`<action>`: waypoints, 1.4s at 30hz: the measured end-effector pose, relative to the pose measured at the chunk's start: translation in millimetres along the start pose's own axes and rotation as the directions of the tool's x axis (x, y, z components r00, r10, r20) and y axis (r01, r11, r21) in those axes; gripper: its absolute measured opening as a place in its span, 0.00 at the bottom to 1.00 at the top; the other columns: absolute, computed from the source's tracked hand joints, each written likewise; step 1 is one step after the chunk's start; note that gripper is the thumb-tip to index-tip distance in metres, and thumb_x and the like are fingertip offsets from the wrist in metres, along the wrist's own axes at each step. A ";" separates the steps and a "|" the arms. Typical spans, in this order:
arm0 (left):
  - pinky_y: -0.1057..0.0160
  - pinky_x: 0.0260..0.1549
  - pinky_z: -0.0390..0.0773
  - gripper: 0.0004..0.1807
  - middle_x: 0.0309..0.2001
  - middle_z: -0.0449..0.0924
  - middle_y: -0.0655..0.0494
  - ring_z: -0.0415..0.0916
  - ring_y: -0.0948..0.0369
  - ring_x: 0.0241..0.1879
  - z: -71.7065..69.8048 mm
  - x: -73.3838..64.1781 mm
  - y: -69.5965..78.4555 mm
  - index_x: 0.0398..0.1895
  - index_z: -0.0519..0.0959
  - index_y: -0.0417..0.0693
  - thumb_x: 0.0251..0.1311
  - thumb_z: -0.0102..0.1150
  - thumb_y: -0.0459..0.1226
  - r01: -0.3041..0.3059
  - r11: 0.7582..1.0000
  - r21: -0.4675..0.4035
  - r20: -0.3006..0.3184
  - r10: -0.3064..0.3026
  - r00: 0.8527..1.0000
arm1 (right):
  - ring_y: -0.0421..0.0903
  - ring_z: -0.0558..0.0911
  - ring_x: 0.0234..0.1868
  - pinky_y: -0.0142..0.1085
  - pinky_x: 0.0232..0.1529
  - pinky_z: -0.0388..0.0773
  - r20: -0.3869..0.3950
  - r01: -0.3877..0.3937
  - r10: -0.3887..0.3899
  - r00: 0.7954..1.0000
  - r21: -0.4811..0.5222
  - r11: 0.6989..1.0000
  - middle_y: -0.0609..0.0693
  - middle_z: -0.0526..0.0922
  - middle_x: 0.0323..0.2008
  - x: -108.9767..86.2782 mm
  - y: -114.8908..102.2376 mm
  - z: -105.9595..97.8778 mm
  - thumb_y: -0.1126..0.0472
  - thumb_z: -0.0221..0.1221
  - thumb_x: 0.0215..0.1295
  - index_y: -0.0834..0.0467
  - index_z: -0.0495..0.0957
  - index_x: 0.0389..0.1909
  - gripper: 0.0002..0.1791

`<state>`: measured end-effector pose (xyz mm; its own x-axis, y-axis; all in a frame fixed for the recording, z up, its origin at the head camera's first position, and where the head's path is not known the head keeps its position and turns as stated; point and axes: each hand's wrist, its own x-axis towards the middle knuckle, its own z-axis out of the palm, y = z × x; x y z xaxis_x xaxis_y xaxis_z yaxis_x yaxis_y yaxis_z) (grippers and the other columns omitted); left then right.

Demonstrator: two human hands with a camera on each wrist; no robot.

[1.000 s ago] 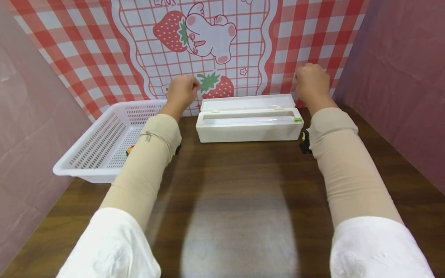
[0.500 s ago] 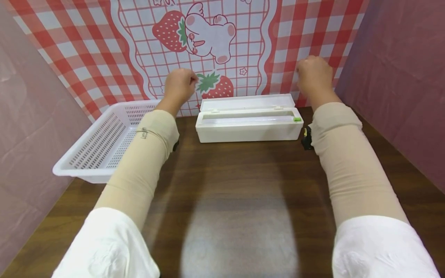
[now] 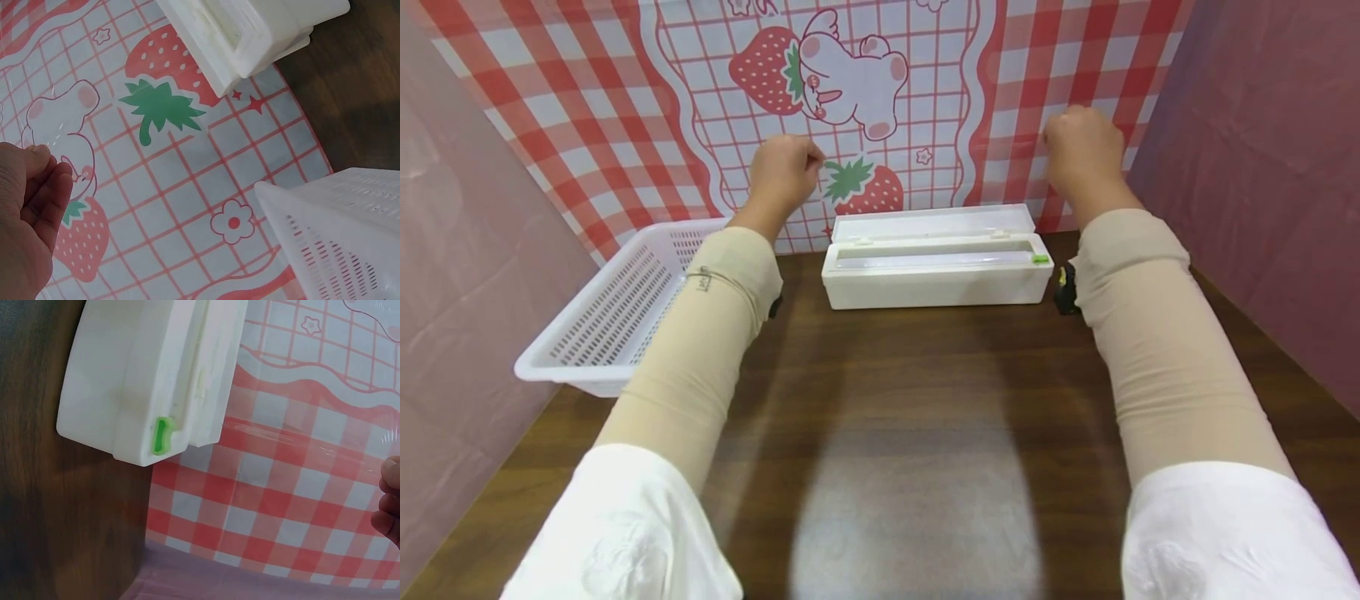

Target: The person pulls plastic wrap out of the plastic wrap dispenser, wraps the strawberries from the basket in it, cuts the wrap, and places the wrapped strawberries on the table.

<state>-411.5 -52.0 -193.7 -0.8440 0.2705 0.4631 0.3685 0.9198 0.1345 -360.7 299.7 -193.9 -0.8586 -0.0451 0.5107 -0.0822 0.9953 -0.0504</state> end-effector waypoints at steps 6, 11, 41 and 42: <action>0.62 0.57 0.73 0.14 0.53 0.82 0.54 0.78 0.57 0.54 -6.3 4.3 2.3 0.51 0.82 0.47 0.68 0.51 0.33 -0.010 1.000 0.012 -0.003 0.010 1.000 | 0.72 0.73 0.44 0.64 0.44 0.73 -0.038 0.004 -0.004 0.999 -0.009 1.000 0.72 0.77 0.40 1.9 1.9 -5.5 0.71 0.49 0.63 0.73 0.77 0.43 0.13; 0.60 0.57 0.73 0.14 0.52 0.83 0.54 0.78 0.56 0.53 -11.4 6.2 3.1 0.50 0.83 0.48 0.67 0.51 0.33 -0.024 0.999 0.033 -0.037 0.026 0.999 | 0.71 0.72 0.45 0.64 0.46 0.72 -0.056 0.011 -0.011 0.998 -0.003 1.000 0.72 0.76 0.40 2.3 2.1 -9.3 0.72 0.47 0.63 0.74 0.76 0.43 0.13; 0.63 0.57 0.73 0.15 0.54 0.81 0.54 0.77 0.58 0.55 -41.2 14.7 10.9 0.52 0.82 0.48 0.68 0.50 0.33 0.014 0.999 0.041 -0.081 -0.010 0.997 | 0.72 0.71 0.48 0.65 0.49 0.71 -0.126 -0.027 0.027 0.992 0.008 1.000 0.74 0.76 0.45 10.1 -4.9 -35.8 0.67 0.44 0.69 0.76 0.75 0.46 0.17; 0.63 0.57 0.73 0.15 0.54 0.81 0.54 0.78 0.58 0.55 -41.9 15.5 11.3 0.52 0.82 0.48 0.68 0.50 0.33 0.013 0.999 0.043 -0.085 -0.010 0.996 | 0.72 0.71 0.48 0.65 0.49 0.71 -0.127 -0.028 0.029 0.992 0.007 1.000 0.74 0.76 0.45 10.0 -5.0 -37.2 0.67 0.44 0.69 0.76 0.75 0.46 0.17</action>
<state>-404.1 -49.3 -148.3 -0.8113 0.2365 0.5346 0.3401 0.9348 0.1025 -350.1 297.5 -156.7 -0.7895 -0.0051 0.6137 -0.0616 0.9956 -0.0711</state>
